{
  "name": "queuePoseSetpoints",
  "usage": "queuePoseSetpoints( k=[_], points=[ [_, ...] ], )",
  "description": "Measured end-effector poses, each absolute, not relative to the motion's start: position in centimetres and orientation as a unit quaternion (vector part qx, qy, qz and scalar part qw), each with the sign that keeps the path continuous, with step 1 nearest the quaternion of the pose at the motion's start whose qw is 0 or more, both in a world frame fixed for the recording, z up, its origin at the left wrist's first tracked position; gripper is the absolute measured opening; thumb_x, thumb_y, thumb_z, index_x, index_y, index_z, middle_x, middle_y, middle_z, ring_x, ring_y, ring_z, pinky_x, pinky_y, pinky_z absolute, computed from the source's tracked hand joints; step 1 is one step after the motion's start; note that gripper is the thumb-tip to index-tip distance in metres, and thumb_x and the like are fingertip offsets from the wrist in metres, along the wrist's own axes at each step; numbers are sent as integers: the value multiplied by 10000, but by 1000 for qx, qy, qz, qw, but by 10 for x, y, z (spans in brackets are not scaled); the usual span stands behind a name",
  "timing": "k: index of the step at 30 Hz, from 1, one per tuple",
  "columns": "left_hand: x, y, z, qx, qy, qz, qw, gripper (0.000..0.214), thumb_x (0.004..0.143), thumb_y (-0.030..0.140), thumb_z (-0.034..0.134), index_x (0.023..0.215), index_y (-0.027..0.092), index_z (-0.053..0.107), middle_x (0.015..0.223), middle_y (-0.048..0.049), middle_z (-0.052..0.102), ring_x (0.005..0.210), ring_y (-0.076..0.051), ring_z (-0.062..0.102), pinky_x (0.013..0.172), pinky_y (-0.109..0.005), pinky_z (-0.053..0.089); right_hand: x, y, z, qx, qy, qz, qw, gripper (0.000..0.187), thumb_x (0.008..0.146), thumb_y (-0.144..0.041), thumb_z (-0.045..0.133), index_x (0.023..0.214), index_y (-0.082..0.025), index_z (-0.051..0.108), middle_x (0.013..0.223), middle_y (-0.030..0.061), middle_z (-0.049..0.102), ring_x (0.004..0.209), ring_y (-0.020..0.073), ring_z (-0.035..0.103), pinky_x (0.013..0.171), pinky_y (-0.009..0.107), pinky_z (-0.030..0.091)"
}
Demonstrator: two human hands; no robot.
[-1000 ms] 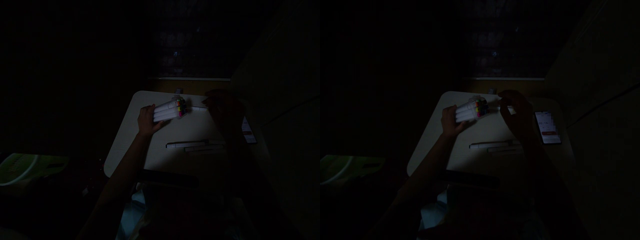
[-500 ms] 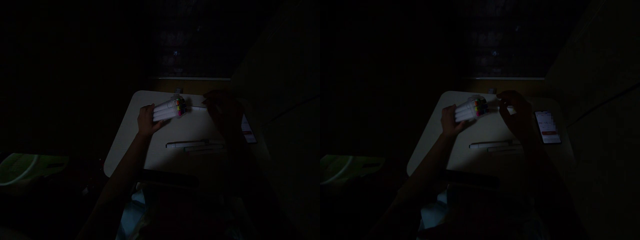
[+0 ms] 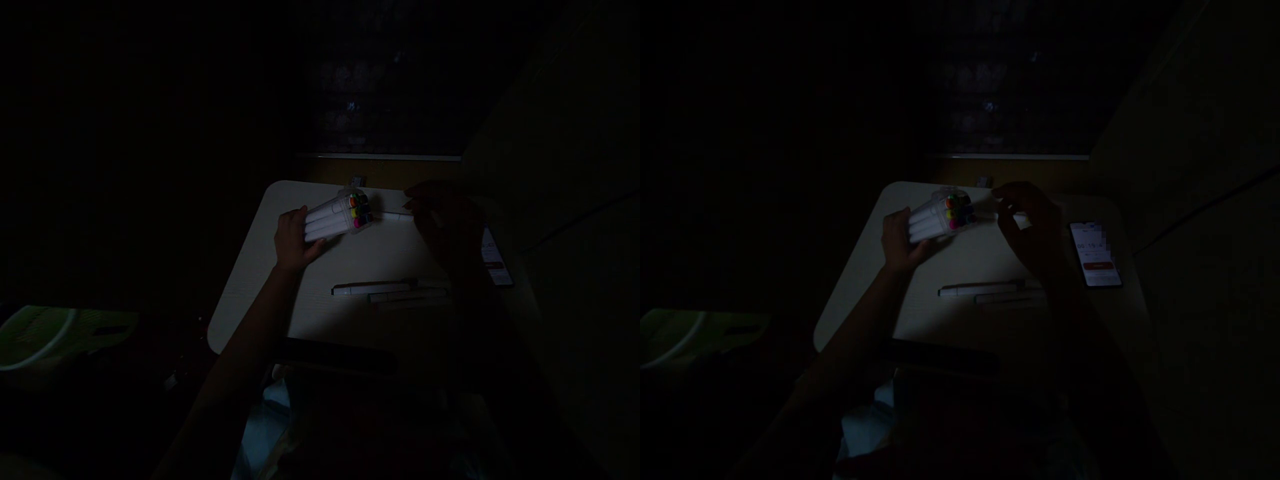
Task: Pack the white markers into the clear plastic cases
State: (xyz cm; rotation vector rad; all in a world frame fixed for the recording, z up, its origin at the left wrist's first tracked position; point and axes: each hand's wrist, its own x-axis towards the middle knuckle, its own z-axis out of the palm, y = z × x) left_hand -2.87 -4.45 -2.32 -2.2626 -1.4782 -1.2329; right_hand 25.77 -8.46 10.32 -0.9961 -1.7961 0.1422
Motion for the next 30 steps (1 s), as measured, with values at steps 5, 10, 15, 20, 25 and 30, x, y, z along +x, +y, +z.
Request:
queuePoseSetpoints(
  k=[5,10,15,20,25,30],
  points=[
    [-29,-44,-23,-755,-497,-416,95,856,748,782,372,1334,159,405,1150,-170,557,1049,-321,523,849,-461,447,257,-85,103,-415,-748,77,513,179,844,-188,528,972,-236,642,962,19,699,817,147,663,719,306,553],
    [-28,-44,-23,-752,-487,-430,111,811,769,751,385,1337,173,395,1134,-171,567,1038,-317,535,835,-456,456,255,-86,104,-421,-749,71,507,177,832,-175,525,951,-236,642,946,16,706,801,138,667,710,287,555],
    [-28,-45,-23,-748,-489,-439,93,822,769,755,383,1345,170,385,1156,-174,556,1057,-325,533,858,-467,443,256,-85,103,-421,-749,85,504,182,832,-195,523,961,-253,638,965,12,698,799,143,666,715,298,559],
    [-29,-44,-24,-746,-494,-438,91,815,775,753,371,1352,178,379,1151,-163,554,1057,-314,533,862,-461,448,256,-85,103,-405,-754,89,510,170,835,-197,523,953,-232,640,961,16,694,808,145,660,700,300,559],
    [-30,-42,-25,-745,-492,-442,89,817,775,762,356,1348,179,383,1176,-162,552,1066,-312,533,872,-462,445,256,-86,104,-415,-752,92,505,187,830,-179,520,960,-230,645,956,17,695,808,142,662,703,290,554],
    [-31,-42,-25,-744,-492,-445,77,823,781,745,370,1351,151,378,1200,-184,551,1092,-323,526,888,-473,439,255,-85,103,-421,-748,96,504,180,819,-172,533,947,-237,641,951,7,696,788,136,660,690,274,552]
  ],
)
